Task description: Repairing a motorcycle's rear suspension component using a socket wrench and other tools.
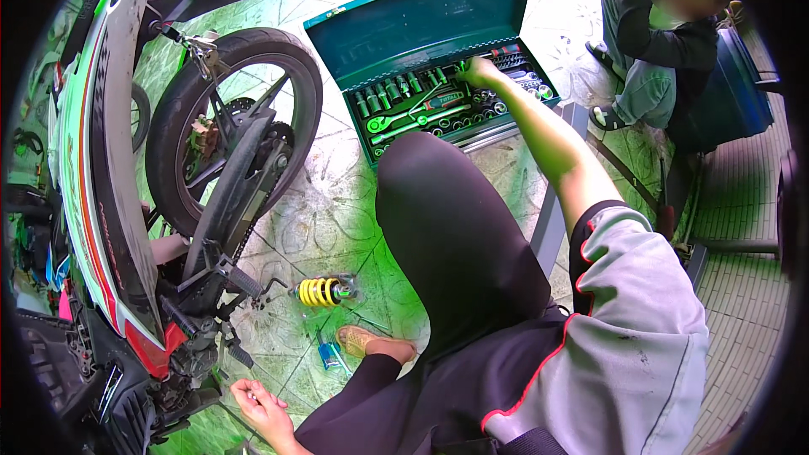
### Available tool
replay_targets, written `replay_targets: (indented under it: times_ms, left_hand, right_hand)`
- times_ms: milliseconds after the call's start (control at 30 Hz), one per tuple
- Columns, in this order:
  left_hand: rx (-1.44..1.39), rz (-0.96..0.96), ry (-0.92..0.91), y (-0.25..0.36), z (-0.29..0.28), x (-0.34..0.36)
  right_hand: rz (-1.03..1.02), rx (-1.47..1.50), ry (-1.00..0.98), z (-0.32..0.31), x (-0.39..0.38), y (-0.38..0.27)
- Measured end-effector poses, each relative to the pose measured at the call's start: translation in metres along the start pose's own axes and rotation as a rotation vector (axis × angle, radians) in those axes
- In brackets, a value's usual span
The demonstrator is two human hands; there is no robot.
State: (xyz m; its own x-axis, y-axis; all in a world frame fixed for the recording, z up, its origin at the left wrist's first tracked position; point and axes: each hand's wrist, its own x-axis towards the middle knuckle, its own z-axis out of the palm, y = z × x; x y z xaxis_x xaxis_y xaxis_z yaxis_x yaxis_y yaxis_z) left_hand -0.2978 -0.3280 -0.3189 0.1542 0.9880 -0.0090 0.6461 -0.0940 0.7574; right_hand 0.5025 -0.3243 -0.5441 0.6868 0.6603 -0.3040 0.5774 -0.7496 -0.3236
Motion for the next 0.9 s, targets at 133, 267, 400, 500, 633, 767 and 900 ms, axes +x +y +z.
replay_targets:
  times_ms: [133,267,400,500,633,767,900]
  left_hand:
    - [0.074,0.008,-0.003,0.001,0.001,0.001]
    - [0.095,0.018,0.026,-0.014,-0.005,0.002]
    - [0.173,0.053,0.018,-0.011,0.001,0.006]
    - [0.233,0.074,-0.007,-0.005,0.006,0.009]
    - [0.261,0.072,-0.053,0.000,0.008,0.009]
    - [0.243,0.042,-0.070,0.006,0.008,0.010]
    - [0.247,0.014,-0.071,0.015,0.010,0.010]
  right_hand:
    - [0.039,0.052,0.093,0.029,-0.012,0.002]
    - [0.043,0.138,0.208,0.044,-0.038,-0.021]
    - [0.033,0.211,0.262,0.036,-0.036,-0.008]
    - [0.040,0.248,0.285,0.024,-0.022,0.008]
    - [0.032,0.167,0.279,0.006,-0.006,0.022]
    - [-0.039,-0.028,0.268,-0.001,0.002,0.022]
    - [-0.029,0.046,0.370,0.005,-0.002,0.018]
